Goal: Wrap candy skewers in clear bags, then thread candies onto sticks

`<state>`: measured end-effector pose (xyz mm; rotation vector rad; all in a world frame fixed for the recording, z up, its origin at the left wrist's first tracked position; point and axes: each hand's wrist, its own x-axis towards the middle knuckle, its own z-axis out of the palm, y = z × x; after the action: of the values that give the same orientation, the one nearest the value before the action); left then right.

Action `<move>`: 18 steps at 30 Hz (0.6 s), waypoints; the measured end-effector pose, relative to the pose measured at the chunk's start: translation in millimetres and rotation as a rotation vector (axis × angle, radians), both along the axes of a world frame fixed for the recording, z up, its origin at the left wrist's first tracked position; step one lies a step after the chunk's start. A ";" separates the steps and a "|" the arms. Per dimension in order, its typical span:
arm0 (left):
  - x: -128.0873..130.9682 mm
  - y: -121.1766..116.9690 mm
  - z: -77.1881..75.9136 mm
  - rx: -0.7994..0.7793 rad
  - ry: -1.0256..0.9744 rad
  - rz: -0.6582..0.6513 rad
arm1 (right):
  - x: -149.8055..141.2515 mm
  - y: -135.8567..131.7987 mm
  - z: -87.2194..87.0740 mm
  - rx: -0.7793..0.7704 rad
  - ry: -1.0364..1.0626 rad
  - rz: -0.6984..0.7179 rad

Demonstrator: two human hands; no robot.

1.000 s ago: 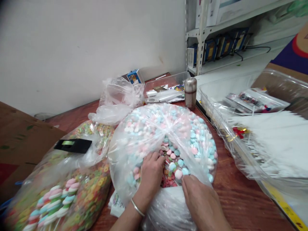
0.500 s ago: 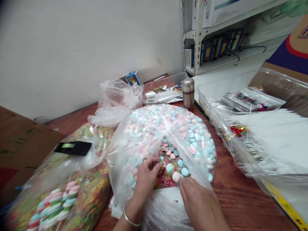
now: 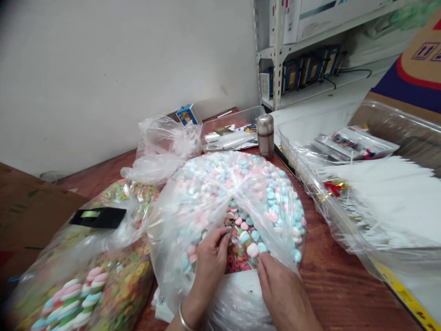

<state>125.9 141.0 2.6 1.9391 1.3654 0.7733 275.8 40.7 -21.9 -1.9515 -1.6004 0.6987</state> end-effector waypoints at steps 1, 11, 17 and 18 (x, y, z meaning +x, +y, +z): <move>1.8 5.0 0.7 0.086 0.126 -0.029 | 1.6 -0.2 -0.2 0.015 0.030 -0.016; 25.8 30.1 -7.0 0.208 0.653 -0.096 | 12.3 -4.9 -1.2 0.005 0.197 -0.065; 16.4 29.2 10.2 -0.136 0.025 0.065 | 14.0 -7.5 2.5 0.014 0.253 -0.059; 13.6 28.6 11.9 -0.248 -0.129 0.110 | 13.6 -8.1 3.4 0.011 0.260 -0.053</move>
<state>139.5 169.6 14.5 1.6076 1.4260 0.7296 289.4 32.6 -18.5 -1.8039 -1.3871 0.8802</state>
